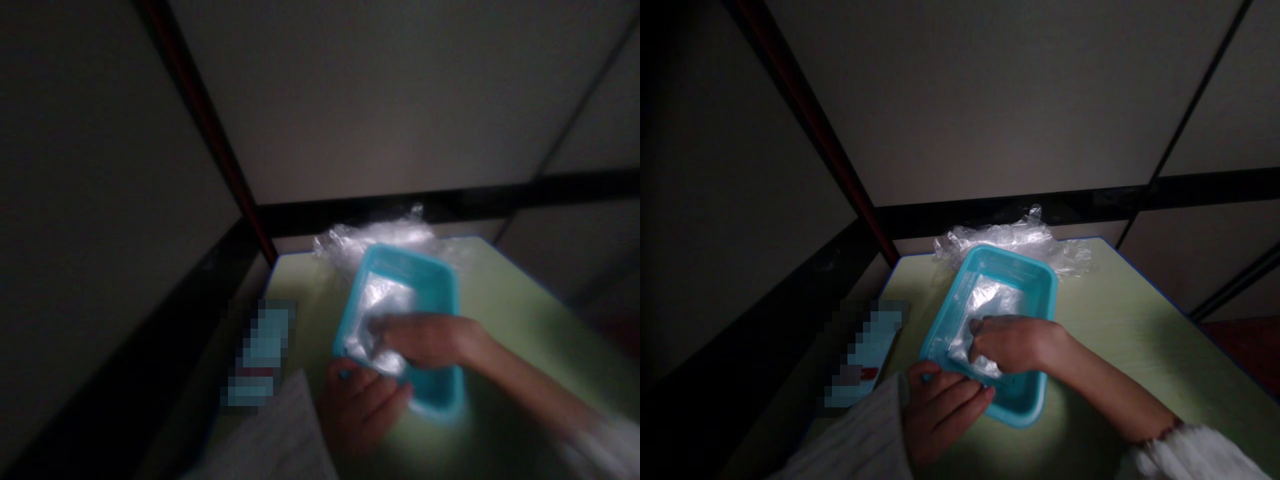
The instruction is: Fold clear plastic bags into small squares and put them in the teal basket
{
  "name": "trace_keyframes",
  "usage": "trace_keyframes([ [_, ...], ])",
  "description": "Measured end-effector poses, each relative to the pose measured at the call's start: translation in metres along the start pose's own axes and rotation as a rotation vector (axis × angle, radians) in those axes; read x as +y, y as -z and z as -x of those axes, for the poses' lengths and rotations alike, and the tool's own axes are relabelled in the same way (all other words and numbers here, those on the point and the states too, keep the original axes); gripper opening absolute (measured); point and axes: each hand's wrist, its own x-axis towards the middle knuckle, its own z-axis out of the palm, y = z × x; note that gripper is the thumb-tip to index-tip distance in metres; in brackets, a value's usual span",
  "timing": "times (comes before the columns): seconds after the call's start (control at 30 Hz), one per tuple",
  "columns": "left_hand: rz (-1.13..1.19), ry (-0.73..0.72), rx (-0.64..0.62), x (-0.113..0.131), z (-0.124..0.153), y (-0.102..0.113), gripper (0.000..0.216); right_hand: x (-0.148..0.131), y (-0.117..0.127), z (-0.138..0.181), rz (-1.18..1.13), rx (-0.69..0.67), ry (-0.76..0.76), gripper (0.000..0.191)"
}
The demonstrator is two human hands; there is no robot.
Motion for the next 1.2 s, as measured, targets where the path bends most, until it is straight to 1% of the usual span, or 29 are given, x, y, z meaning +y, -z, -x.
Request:
trace_keyframes([
  [0.1, -0.011, 0.002, -0.018, 0.001, 0.0, -0.001, 0.023, -0.008, -0.003, -0.002, 0.162, -0.06, 0.002, 0.029],
  [0.23, -0.005, -0.004, 0.06, 0.0, 0.002, -0.003, 0.03, -0.009, -0.01, -0.004, 0.221, 0.023, 0.004, 0.019],
  [0.3, 0.01, -0.016, 0.041, 0.0, 0.003, -0.002, 0.028, -0.008, -0.015, -0.004, 0.223, 0.067, -0.012, 0.017],
  [0.37, 0.008, 0.003, -0.016, 0.0, 0.004, 0.0, 0.026, -0.006, -0.017, -0.004, 0.227, 0.073, -0.025, 0.016],
  [0.47, -0.012, 0.034, -0.036, 0.001, 0.005, 0.001, 0.024, -0.006, -0.016, -0.003, 0.241, 0.005, -0.035, 0.019],
  [0.57, -0.006, 0.045, -0.008, 0.002, 0.006, 0.0, 0.024, -0.007, -0.011, -0.001, 0.234, -0.075, -0.009, 0.026],
  [0.67, 0.011, 0.061, -0.024, 0.002, 0.006, 0.0, 0.025, -0.007, -0.006, 0.003, 0.214, -0.138, -0.009, 0.03],
  [0.73, 0.015, 0.063, -0.041, 0.001, 0.006, 0.001, 0.025, -0.005, -0.006, 0.005, 0.187, -0.123, -0.003, 0.031],
  [0.8, 0.018, 0.052, -0.061, 0.0, 0.006, 0.001, 0.023, -0.001, -0.01, 0.007, 0.163, -0.07, 0.015, 0.031],
  [0.87, 0.023, 0.051, -0.044, 0.0, 0.007, 0.0, 0.022, 0.003, -0.016, 0.006, 0.145, -0.023, 0.021, 0.03],
  [0.97, 0.022, 0.077, 0.023, 0.0, 0.008, -0.003, 0.022, 0.007, -0.024, 0.004, 0.128, 0.021, 0.015, 0.027],
  [1.0, 0.022, 0.084, 0.036, 0.0, 0.008, -0.004, 0.022, 0.008, -0.025, 0.004, 0.125, 0.027, 0.018, 0.027],
  [1.07, 0.023, 0.074, 0.017, 0.0, 0.008, -0.005, 0.022, 0.008, -0.025, 0.003, 0.13, 0.023, 0.024, 0.028],
  [1.13, 0.029, 0.077, -0.011, 0.001, 0.007, -0.004, 0.021, 0.007, -0.024, 0.002, 0.149, -0.004, 0.036, 0.03],
  [1.2, 0.025, 0.095, -0.009, 0.001, 0.007, -0.003, 0.021, 0.007, -0.024, 0.001, 0.162, -0.026, 0.028, 0.032],
])
